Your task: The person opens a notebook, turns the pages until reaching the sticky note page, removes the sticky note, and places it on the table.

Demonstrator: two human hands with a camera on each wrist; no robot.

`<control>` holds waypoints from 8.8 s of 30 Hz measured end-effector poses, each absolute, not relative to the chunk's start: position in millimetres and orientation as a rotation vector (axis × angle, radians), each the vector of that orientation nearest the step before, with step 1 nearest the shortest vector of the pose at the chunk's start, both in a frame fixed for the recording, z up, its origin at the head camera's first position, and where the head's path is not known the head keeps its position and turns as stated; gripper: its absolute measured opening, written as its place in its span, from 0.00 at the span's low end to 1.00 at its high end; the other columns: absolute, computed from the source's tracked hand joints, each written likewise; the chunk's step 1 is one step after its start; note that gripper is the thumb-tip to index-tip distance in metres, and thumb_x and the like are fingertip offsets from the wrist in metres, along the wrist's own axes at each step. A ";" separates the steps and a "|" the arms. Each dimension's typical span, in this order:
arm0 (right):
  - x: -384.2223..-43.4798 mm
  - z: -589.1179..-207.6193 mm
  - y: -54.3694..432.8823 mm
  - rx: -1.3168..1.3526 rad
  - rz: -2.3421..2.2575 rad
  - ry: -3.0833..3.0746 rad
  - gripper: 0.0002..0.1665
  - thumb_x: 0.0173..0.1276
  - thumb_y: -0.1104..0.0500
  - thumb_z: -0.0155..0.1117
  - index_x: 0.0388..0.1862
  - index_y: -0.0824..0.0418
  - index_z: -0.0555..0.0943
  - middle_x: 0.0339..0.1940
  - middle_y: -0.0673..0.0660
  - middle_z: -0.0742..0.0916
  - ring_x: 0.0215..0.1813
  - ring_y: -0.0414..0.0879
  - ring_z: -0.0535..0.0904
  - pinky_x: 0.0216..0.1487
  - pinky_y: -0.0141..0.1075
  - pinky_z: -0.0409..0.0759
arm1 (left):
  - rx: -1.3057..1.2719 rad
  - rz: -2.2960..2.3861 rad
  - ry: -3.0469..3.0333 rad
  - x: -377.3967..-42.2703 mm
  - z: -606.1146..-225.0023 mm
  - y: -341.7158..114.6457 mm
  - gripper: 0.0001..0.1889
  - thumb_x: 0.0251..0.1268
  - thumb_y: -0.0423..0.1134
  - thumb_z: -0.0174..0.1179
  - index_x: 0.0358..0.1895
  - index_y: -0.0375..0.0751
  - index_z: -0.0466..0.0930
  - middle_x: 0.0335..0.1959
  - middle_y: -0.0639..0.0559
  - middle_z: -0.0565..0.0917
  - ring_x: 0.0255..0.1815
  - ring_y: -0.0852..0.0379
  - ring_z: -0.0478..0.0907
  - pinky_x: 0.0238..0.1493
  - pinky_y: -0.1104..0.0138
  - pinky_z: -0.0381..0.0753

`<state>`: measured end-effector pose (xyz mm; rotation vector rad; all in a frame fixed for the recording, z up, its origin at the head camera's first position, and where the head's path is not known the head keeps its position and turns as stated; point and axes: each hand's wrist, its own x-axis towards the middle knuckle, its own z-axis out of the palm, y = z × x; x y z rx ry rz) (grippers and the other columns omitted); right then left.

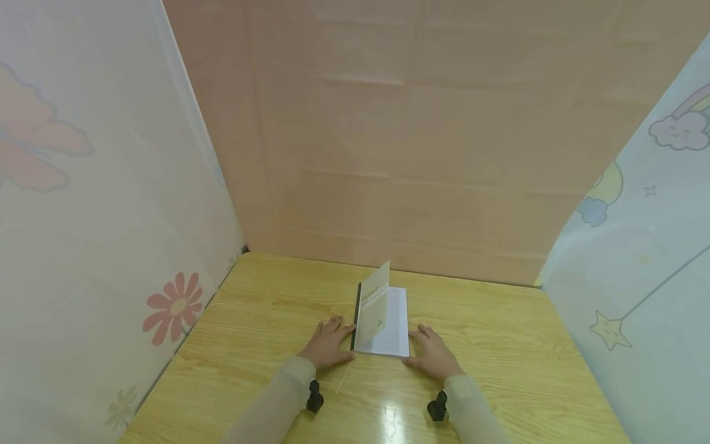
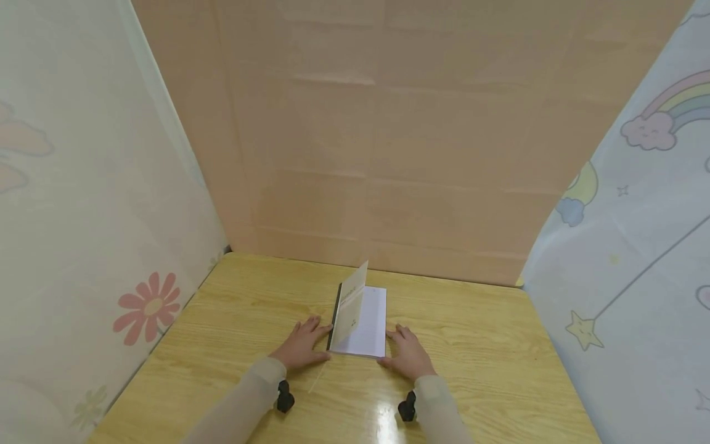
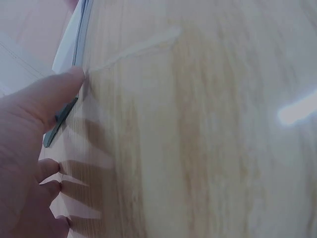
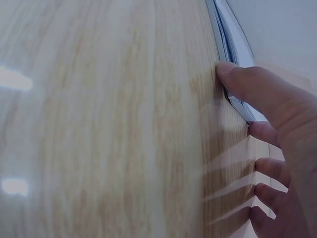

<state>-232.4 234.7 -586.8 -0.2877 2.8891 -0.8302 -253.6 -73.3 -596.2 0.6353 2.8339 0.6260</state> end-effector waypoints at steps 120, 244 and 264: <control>-236.3 -587.3 237.1 -0.323 -0.790 2.903 0.46 0.51 0.37 0.73 0.66 0.57 0.73 0.74 0.65 0.67 0.75 0.67 0.58 0.66 0.65 0.64 | -0.059 1.886 2.647 -234.5 -557.6 -114.0 0.24 0.66 0.30 0.57 0.65 0.46 0.69 0.68 0.40 0.70 0.69 0.40 0.68 0.65 0.50 0.73; -239.4 -588.8 238.2 -0.289 -0.772 2.924 0.46 0.49 0.35 0.73 0.65 0.53 0.74 0.74 0.64 0.68 0.74 0.66 0.60 0.65 0.65 0.66 | 0.586 1.397 2.693 -248.0 -536.5 14.0 0.16 0.64 0.33 0.60 0.56 0.45 0.79 0.52 0.45 0.79 0.51 0.52 0.78 0.50 0.65 0.80; -238.4 -588.7 237.8 -0.279 -0.785 2.923 0.47 0.50 0.34 0.72 0.65 0.54 0.73 0.74 0.63 0.67 0.74 0.66 0.60 0.65 0.65 0.66 | 0.682 1.036 2.778 -254.9 -584.3 23.5 0.13 0.58 0.35 0.65 0.47 0.43 0.83 0.43 0.53 0.82 0.48 0.57 0.79 0.54 0.66 0.79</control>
